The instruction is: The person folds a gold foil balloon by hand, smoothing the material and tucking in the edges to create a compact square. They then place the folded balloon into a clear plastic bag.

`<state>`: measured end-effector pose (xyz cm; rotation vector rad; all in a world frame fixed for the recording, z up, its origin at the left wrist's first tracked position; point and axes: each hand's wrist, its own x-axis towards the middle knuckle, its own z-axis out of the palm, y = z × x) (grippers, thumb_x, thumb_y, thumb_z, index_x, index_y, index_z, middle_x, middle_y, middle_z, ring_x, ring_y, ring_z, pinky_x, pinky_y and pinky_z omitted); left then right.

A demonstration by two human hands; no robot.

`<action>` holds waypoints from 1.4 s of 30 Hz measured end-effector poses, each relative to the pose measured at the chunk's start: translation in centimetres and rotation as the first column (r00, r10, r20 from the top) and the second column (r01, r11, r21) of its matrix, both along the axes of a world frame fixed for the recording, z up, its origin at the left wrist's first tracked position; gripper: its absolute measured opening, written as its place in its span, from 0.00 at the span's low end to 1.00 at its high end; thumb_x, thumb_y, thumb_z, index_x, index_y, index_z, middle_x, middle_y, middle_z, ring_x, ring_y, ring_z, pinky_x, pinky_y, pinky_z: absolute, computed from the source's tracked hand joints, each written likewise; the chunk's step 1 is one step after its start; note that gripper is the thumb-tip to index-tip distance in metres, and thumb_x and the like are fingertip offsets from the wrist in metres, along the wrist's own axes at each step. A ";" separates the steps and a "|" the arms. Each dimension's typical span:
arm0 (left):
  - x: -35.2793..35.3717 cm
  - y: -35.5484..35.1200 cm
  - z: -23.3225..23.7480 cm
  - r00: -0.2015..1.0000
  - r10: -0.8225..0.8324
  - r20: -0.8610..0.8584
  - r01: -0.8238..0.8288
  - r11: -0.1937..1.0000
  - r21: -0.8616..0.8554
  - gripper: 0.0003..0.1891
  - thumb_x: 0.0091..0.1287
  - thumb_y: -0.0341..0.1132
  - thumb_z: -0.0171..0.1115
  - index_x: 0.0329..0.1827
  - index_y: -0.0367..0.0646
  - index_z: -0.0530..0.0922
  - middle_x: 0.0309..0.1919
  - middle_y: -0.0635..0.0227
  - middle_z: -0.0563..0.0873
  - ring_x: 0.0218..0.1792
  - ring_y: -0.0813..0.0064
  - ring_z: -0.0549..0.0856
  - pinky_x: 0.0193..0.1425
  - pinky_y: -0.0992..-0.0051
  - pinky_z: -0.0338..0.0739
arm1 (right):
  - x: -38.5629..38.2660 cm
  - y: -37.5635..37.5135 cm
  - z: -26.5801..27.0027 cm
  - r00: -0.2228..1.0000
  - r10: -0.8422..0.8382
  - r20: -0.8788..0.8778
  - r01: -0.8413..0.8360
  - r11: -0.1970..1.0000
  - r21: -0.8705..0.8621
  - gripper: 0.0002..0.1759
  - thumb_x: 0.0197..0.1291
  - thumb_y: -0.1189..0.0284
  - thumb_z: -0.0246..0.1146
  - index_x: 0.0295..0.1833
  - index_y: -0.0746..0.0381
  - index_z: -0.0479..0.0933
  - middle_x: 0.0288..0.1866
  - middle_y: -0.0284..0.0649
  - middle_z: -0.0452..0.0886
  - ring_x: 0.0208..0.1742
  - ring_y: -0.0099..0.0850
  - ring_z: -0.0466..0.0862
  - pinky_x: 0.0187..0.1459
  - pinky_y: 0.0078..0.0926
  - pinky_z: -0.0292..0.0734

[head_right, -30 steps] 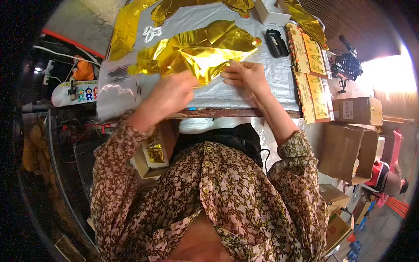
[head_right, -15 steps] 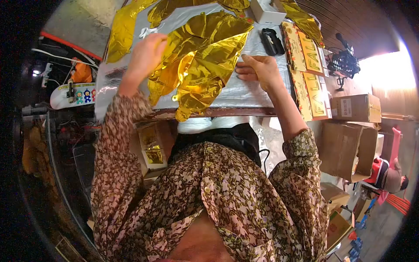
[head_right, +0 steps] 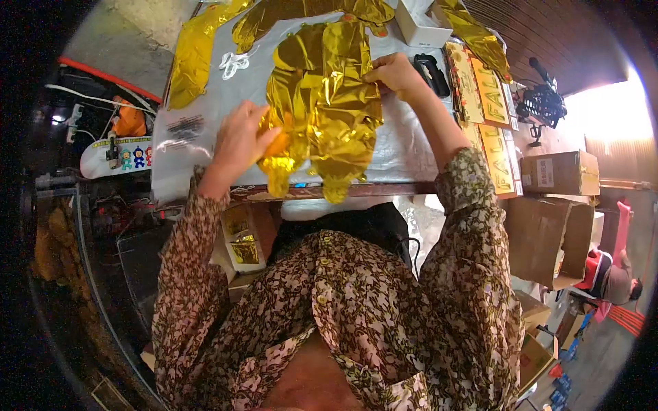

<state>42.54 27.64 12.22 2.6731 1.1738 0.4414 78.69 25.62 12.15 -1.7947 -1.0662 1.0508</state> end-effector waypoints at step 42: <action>10.0 15.8 -3.3 0.941 -0.286 0.180 0.287 0.958 0.019 0.36 0.78 0.57 0.58 0.83 0.50 0.63 0.79 0.53 0.68 0.77 0.50 0.69 0.78 0.55 0.67 | -7.5 -5.1 -3.1 0.948 -0.170 0.270 0.021 0.878 0.479 0.35 0.64 0.94 0.54 0.78 0.69 0.64 0.86 0.49 0.58 0.86 0.39 0.60 0.83 0.34 0.56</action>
